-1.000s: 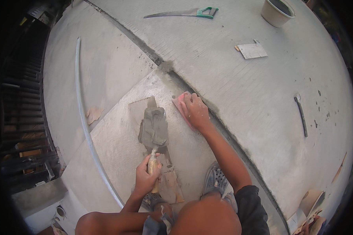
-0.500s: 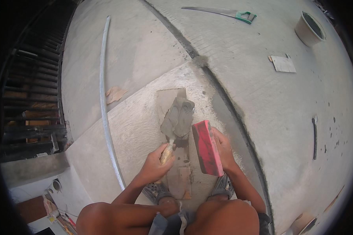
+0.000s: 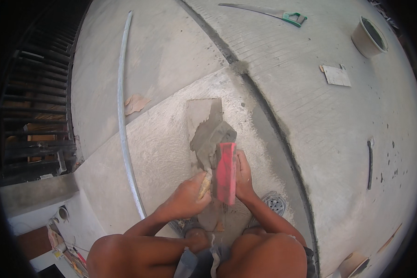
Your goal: The person applies cement to a crack in a concrete floor using a trowel and a pink float. They repeatedly scoop cement from a bucket and smooth it into the crack, working along a linear joint on the floor.
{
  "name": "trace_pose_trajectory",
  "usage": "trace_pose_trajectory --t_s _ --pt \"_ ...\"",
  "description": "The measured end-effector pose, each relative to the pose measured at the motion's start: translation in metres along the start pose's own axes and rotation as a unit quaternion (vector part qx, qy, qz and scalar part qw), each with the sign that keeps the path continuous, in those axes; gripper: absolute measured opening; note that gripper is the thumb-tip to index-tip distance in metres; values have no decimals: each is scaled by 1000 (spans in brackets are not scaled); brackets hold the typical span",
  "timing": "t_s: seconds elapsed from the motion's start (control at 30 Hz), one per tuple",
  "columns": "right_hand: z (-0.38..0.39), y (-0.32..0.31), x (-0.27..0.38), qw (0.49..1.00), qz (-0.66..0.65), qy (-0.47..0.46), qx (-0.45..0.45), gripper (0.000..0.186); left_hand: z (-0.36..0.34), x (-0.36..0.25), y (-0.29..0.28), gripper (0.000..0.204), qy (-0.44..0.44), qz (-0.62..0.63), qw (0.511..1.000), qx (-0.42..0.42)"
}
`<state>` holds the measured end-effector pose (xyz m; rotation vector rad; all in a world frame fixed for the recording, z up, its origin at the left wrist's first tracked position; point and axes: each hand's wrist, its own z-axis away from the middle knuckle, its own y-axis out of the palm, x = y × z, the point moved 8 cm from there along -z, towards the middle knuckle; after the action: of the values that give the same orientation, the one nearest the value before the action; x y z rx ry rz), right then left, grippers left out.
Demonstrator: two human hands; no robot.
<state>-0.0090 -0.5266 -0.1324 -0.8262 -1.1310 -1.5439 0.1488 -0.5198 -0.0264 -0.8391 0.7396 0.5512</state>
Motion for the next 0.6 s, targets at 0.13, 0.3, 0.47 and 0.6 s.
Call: trace_pose_trajectory --t_s 0.13,0.3,0.47,0.6 --pt "-8 1 29 985 137 -86 54 34 4 -1 -6 40 8 -23 1000 8" --pt "-21 -19 53 959 200 -49 194 35 1 -8 -9 36 -38 58 988 136" --pt "-24 -37 53 954 167 7 248 38 3 -5 -5 35 -24 114 984 132" --pt "-24 -50 58 972 109 31 206 39 0 -5 -7 37 0 89 991 96"
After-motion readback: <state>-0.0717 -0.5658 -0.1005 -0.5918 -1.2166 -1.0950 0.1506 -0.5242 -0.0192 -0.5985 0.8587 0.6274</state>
